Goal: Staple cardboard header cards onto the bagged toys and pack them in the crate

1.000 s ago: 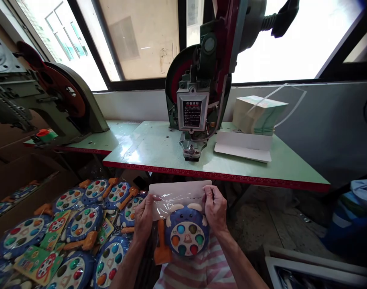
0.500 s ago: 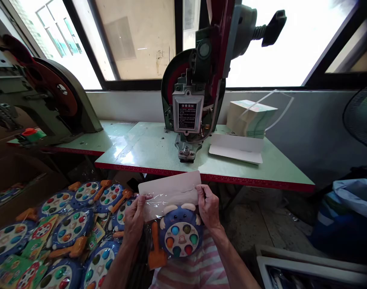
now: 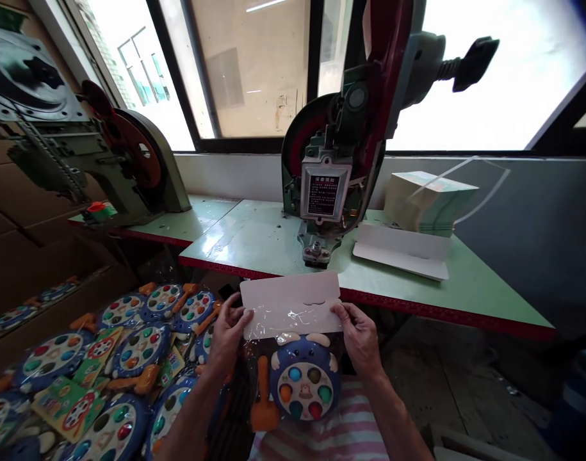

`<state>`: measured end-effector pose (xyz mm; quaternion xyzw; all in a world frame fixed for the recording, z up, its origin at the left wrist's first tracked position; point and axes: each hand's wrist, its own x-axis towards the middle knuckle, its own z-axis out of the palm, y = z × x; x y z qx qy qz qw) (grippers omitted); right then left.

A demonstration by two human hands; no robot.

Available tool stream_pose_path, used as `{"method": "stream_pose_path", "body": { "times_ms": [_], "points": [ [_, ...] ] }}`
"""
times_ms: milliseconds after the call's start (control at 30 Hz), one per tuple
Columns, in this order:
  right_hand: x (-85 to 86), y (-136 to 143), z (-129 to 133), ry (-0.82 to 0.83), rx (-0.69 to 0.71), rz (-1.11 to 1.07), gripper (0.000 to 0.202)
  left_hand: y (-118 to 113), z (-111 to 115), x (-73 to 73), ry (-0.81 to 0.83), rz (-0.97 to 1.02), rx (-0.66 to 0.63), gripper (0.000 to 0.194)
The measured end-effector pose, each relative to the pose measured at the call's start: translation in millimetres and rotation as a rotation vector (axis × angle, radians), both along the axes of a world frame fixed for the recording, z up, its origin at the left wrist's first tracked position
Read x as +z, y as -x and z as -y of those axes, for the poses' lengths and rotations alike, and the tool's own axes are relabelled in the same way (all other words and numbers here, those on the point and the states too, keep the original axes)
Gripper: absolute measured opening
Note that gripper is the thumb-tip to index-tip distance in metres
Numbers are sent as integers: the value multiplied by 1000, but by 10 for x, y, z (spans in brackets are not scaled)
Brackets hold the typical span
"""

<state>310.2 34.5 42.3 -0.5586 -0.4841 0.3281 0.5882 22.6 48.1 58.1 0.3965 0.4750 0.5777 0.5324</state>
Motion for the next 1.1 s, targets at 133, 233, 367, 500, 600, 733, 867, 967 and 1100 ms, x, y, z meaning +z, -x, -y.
{"method": "stream_pose_path", "body": {
  "times_ms": [133,233,367,500,600,733,867,967,1100],
  "points": [
    [1,18,3,14,3,-29,42,3,20,-69,122,-8,-16,49],
    [-1,20,-10,9,7,-80,39,46,23,-1,54,-21,-51,49],
    [-14,13,-25,-9,21,-102,36,104,-6,44,-25,-26,-78,48],
    [-18,15,-31,-6,27,-79,35,115,-25,-20,-22,-58,-25,43],
    [-12,23,-38,-11,-1,-23,36,108,-35,-62,-28,-71,22,46],
    [-13,20,-60,-19,-54,42,39,111,-48,-76,-26,-65,35,48],
    [-30,-2,-88,-29,-64,29,40,102,-44,-63,10,-58,40,51],
    [-51,-14,-105,-33,-69,-15,38,91,-28,-30,42,-62,34,51],
    [-61,-24,-118,-26,-25,-143,35,134,-31,54,29,-129,-57,53]
  ]
}}
